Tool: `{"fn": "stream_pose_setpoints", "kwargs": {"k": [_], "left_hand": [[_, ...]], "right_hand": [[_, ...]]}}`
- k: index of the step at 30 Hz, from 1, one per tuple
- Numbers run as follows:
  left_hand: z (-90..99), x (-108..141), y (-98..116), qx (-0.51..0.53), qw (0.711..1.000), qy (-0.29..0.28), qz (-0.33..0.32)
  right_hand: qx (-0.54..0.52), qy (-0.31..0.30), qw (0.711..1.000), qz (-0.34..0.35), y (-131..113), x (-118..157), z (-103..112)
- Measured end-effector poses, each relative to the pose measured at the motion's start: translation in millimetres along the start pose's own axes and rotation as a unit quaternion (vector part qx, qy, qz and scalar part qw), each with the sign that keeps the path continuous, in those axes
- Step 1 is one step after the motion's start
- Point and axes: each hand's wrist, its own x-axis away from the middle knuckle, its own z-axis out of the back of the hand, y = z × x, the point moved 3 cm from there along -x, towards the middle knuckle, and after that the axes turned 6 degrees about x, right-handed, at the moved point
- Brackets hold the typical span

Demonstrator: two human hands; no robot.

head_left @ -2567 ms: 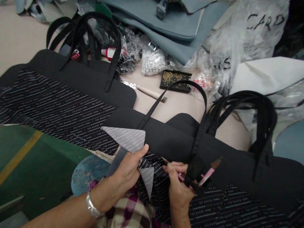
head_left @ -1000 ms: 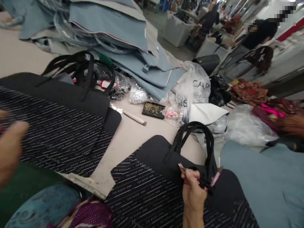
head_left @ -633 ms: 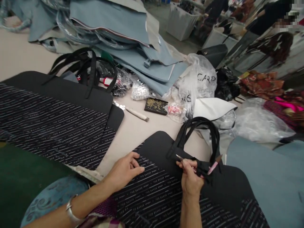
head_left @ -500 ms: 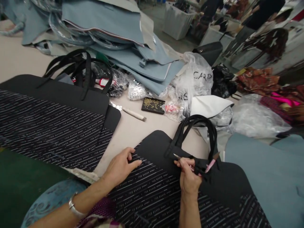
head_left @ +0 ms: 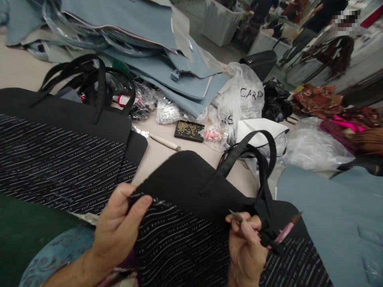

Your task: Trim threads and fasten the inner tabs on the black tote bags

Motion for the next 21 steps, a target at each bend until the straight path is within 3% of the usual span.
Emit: {"fn": "stream_pose_setpoints", "kwargs": {"k": [3,6,9,12,17,21], "left_hand": [[28.2,-8,-20,0.088,0.972,0.103,0.19],[53.0,-7,-37,0.1,0.943,0.167,0.271],[62.7,7,-52,0.109,0.9,0.217,0.361],[51.0,23,-62,0.161,0.863,0.182,0.443],[32.7,28,-68,0.203,0.864,0.124,0.444],[29.6,31,-74,0.199,0.84,0.069,0.5]], "right_hand": [[0.015,0.003,1.0,-0.009,9,24,-17],[0.062,-0.009,0.997,-0.037,36,51,-31],[0.077,-0.014,0.994,-0.071,63,71,-34],[0.076,-0.007,0.994,-0.076,77,79,-29],[0.155,-0.018,0.987,-0.042,79,81,-26],[0.178,-0.017,0.984,-0.024,82,85,-25]]}}
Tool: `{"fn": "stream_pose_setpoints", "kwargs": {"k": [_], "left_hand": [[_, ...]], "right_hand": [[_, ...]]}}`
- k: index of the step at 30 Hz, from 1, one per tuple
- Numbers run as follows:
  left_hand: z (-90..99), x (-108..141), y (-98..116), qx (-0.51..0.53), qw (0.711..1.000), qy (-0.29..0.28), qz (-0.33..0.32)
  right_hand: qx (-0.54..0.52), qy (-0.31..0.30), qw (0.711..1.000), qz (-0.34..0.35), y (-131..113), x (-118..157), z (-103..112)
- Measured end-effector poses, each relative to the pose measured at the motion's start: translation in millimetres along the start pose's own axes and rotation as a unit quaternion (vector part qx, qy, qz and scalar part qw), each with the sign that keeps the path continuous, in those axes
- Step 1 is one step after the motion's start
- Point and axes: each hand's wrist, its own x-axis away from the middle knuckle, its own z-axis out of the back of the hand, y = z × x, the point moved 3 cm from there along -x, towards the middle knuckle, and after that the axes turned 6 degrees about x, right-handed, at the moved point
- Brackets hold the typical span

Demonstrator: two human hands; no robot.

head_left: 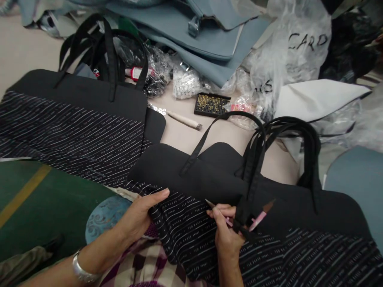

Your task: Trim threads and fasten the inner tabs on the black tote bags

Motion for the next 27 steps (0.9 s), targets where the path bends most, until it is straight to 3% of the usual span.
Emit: {"fn": "stream_pose_setpoints", "kwargs": {"k": [7,13,16,23,27], "left_hand": [[-10.1,1,-15,-0.006,0.998,-0.049,0.038],[-22.0,-1,-10,0.081,0.996,0.001,-0.021],[-24.3,-7,-14,0.099,0.995,-0.006,0.005],[-31.7,-17,-36,0.064,0.996,-0.033,0.043],[-32.3,-19,-39,0.084,0.993,-0.047,0.066]], "right_hand": [[-0.006,0.01,1.0,0.0,-3,-2,2],[-0.049,0.003,0.999,-0.016,-10,-4,0],[-0.089,0.001,0.995,-0.039,-8,-3,-3],[0.024,-0.002,1.0,0.0,-9,-3,-2],[0.009,0.038,0.999,-0.026,-15,-1,4]]}}
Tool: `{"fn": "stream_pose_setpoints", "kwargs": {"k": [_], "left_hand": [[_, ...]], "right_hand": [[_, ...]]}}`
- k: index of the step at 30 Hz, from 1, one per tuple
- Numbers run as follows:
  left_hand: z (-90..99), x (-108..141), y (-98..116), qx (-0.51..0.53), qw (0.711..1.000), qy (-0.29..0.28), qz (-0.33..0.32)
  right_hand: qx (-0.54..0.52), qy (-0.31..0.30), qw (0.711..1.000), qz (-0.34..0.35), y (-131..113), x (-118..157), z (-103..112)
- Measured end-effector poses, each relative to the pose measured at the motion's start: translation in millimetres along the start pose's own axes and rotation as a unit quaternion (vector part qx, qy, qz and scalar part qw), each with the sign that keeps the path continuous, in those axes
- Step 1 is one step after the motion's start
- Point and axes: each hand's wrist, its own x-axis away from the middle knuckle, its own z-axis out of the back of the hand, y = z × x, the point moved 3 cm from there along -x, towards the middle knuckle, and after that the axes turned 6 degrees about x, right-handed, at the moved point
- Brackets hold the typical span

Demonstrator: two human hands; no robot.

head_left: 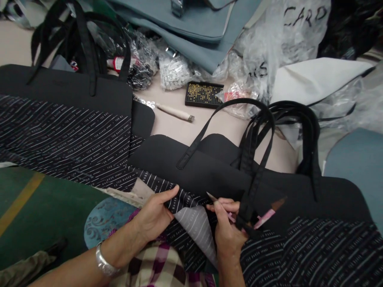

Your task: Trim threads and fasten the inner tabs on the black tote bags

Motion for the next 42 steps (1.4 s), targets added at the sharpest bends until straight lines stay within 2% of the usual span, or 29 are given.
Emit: {"fn": "stream_pose_setpoints", "kwargs": {"k": [2,7,10,14,20,25,35,42], "left_hand": [[1.6,-1,0,0.013,1.0,-0.003,0.012],[4.1,-2,0,0.031,0.999,0.023,0.023],[5.2,-2,-1,0.033,0.999,0.018,0.027],[7.7,-3,-2,0.042,0.999,0.008,0.027],[6.5,-4,-1,0.062,0.996,0.036,0.045],[5.1,-4,3,0.079,0.995,0.05,0.038],[5.0,-5,3,0.095,0.994,0.031,0.031],[4.5,-4,3,0.092,0.995,0.024,0.024]], "right_hand": [[-0.013,0.002,1.0,-0.008,-3,2,2],[0.041,0.004,0.998,0.048,-11,4,5],[0.066,-0.008,0.996,0.059,-13,4,2],[0.094,-0.024,0.994,0.057,-13,6,0],[0.102,-0.044,0.992,0.066,-17,8,0],[0.085,-0.016,0.995,0.043,-9,9,6],[0.098,-0.025,0.994,0.04,-3,8,3],[0.103,-0.035,0.993,0.053,-7,6,0]]}}
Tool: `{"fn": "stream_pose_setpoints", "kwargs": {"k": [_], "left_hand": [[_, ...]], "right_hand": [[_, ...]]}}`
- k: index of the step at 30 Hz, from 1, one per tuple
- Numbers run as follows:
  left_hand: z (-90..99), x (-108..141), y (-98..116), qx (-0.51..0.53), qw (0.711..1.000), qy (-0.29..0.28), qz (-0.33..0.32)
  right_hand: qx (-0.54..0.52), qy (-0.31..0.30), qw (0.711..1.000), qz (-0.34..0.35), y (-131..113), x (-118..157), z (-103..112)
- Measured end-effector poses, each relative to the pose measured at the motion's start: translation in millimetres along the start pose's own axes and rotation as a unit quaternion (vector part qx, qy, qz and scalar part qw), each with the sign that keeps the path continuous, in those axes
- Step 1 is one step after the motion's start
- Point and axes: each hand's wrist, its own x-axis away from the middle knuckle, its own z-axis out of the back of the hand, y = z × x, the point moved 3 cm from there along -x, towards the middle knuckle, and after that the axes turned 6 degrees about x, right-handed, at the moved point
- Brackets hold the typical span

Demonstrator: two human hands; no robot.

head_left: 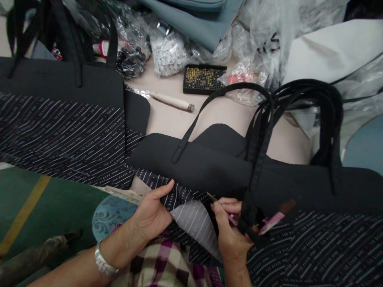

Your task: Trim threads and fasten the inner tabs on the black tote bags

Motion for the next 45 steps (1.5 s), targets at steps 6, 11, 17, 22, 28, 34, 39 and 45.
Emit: {"fn": "stream_pose_setpoints", "kwargs": {"k": [6,11,17,22,28,34,39,45], "left_hand": [[3.0,-1,0,0.016,1.0,-0.018,0.016],[7.1,-1,-2,0.015,0.999,-0.021,0.034],[11.0,-6,-4,0.004,0.997,-0.054,0.05],[9.0,-4,-2,0.009,0.998,-0.034,0.051],[2.3,-3,0,0.004,0.999,0.012,0.034],[3.5,-1,-1,0.006,0.999,0.006,0.036],[3.3,-1,-1,0.008,0.999,0.009,0.035],[3.5,-1,-1,0.005,0.999,-0.009,0.041]], "right_hand": [[0.018,-0.003,0.999,0.028,-6,-4,-3],[0.033,-0.001,0.999,0.041,-7,-5,-7],[0.065,-0.006,0.996,0.063,-3,-1,-14],[-0.011,-0.013,1.0,0.009,5,0,-11],[-0.165,0.014,0.982,-0.085,20,2,-2],[-0.12,0.023,0.989,-0.087,23,4,-2],[-0.09,0.018,0.993,-0.068,18,2,-3],[-0.115,0.004,0.991,-0.061,17,3,-4]]}}
